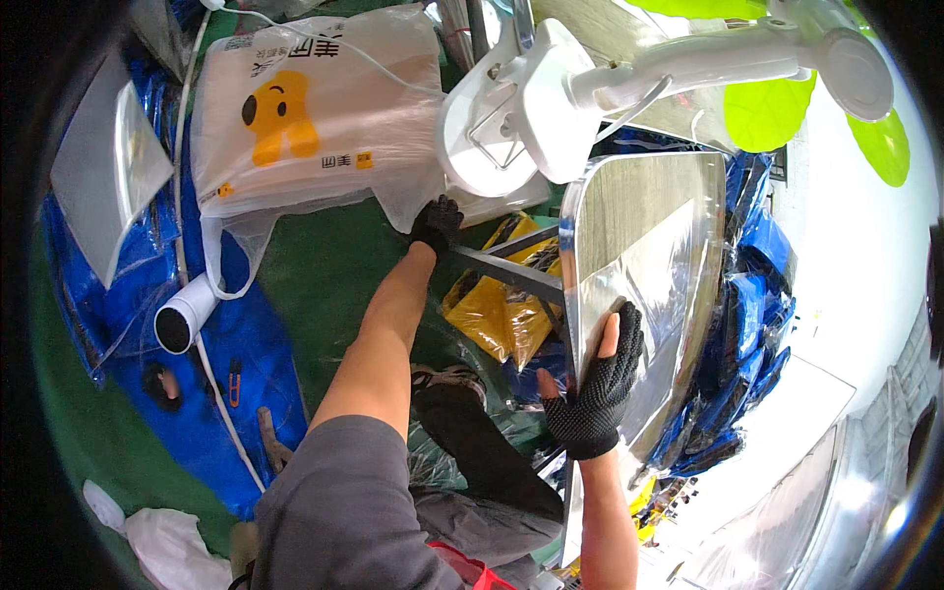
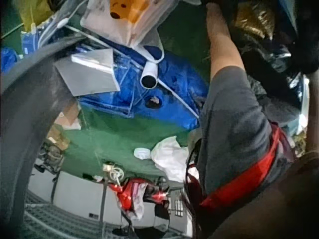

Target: The person folds blue and yellow fabric items, places them into clear plastic bags, and secures the bags with white straps. The person handles the items one at a time, folds them, inserts them into bags, and ties the bags shut.

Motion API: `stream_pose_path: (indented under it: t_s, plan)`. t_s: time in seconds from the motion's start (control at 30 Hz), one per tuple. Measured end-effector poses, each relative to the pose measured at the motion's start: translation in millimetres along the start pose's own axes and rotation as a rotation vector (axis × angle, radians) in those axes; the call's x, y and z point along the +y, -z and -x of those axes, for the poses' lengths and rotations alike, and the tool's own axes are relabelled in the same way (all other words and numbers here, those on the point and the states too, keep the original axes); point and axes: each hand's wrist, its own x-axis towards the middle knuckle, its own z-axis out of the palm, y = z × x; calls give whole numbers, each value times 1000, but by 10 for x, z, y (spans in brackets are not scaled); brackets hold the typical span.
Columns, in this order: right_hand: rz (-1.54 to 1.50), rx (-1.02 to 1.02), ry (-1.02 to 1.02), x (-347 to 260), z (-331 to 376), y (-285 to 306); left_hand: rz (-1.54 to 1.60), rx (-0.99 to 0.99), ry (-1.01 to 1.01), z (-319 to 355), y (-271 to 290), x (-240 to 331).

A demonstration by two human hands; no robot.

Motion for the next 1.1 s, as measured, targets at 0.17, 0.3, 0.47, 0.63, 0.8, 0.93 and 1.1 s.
stream_pose_path:
  t_s: [0.17,0.3,0.47,0.63,0.8,0.93,1.1]
  plan:
    - [-7,-19,-14,-4,1,24,-33,-83,-82,-134,92,-78]
    - [-2,-20,-44,18,33,37,438,77,98,-148,297,-34]
    - [-26,-27,-36,-10,7,25,168,124,19,-303,5,1]
    - [-37,-27,-42,19,30,11,225,44,39,-407,20,-8]
    - [-44,-17,-30,16,28,18,328,47,93,-441,123,-70]
    - [-27,-20,-32,19,26,21,364,46,147,-421,166,-127]
    - [-30,-11,-51,40,37,10,297,15,168,-436,99,-7]
